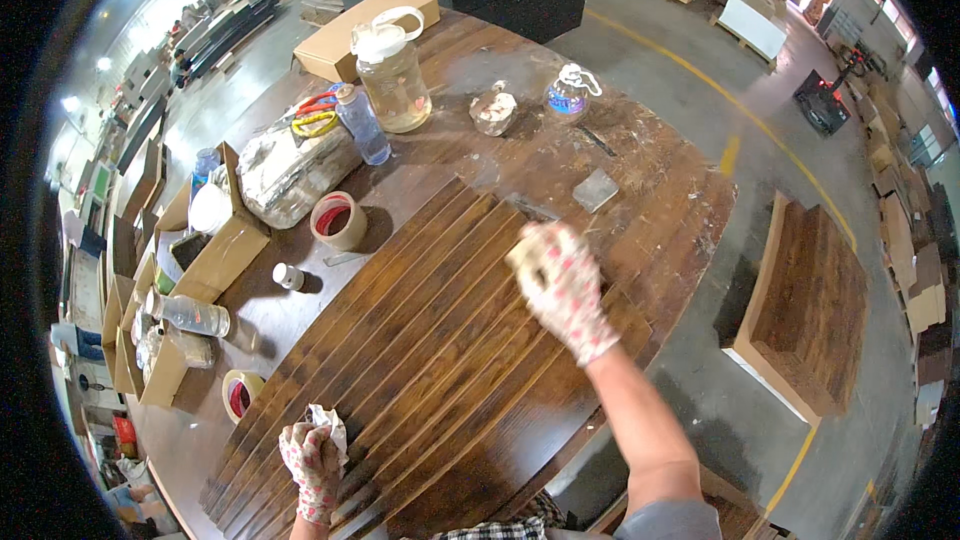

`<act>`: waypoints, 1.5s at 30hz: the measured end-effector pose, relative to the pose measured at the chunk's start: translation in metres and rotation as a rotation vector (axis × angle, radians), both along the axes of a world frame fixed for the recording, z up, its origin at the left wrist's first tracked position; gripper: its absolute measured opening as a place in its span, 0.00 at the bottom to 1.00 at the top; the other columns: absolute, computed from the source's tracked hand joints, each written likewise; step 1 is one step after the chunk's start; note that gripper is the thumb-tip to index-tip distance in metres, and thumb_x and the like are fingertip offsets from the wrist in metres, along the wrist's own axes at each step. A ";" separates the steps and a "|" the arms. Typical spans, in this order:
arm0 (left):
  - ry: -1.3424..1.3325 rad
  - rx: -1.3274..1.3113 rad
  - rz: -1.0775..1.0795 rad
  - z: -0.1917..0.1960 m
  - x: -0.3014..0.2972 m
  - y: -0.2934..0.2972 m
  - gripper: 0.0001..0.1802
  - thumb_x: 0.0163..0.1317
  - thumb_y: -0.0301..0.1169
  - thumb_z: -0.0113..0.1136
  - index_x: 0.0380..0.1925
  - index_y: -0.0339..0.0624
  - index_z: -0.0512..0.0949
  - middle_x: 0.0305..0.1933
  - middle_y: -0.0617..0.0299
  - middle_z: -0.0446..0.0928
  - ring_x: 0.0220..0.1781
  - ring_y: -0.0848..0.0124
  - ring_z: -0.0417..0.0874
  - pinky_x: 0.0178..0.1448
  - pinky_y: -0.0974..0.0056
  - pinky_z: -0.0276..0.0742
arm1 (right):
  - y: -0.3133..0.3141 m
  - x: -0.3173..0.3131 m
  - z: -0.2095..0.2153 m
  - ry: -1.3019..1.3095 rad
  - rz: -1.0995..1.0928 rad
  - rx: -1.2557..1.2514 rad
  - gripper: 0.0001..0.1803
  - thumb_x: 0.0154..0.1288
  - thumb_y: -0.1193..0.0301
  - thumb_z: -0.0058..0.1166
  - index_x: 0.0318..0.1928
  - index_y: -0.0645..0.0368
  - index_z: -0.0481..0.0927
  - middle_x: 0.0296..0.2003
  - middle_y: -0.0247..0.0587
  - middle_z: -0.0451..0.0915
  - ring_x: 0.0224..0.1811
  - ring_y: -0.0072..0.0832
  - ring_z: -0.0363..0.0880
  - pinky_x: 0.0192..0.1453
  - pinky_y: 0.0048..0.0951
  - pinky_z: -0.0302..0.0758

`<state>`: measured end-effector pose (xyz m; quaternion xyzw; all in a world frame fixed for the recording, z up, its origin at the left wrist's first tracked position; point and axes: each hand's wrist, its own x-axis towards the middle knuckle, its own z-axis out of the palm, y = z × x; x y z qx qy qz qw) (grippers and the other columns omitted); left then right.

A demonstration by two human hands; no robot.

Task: Polishing wooden slats using a cloth and small sanding block or wax.

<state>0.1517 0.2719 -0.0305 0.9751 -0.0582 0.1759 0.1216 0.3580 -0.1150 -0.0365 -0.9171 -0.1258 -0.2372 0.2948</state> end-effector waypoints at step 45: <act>-0.072 -0.027 0.398 -0.020 -0.337 0.368 0.14 0.47 0.21 0.67 0.33 0.50 0.79 0.37 0.61 0.78 0.39 0.57 0.78 0.43 0.56 0.75 | 0.439 -0.346 0.012 0.066 0.631 0.031 0.26 0.54 0.67 0.66 0.54 0.54 0.76 0.46 0.46 0.75 0.47 0.42 0.74 0.50 0.42 0.74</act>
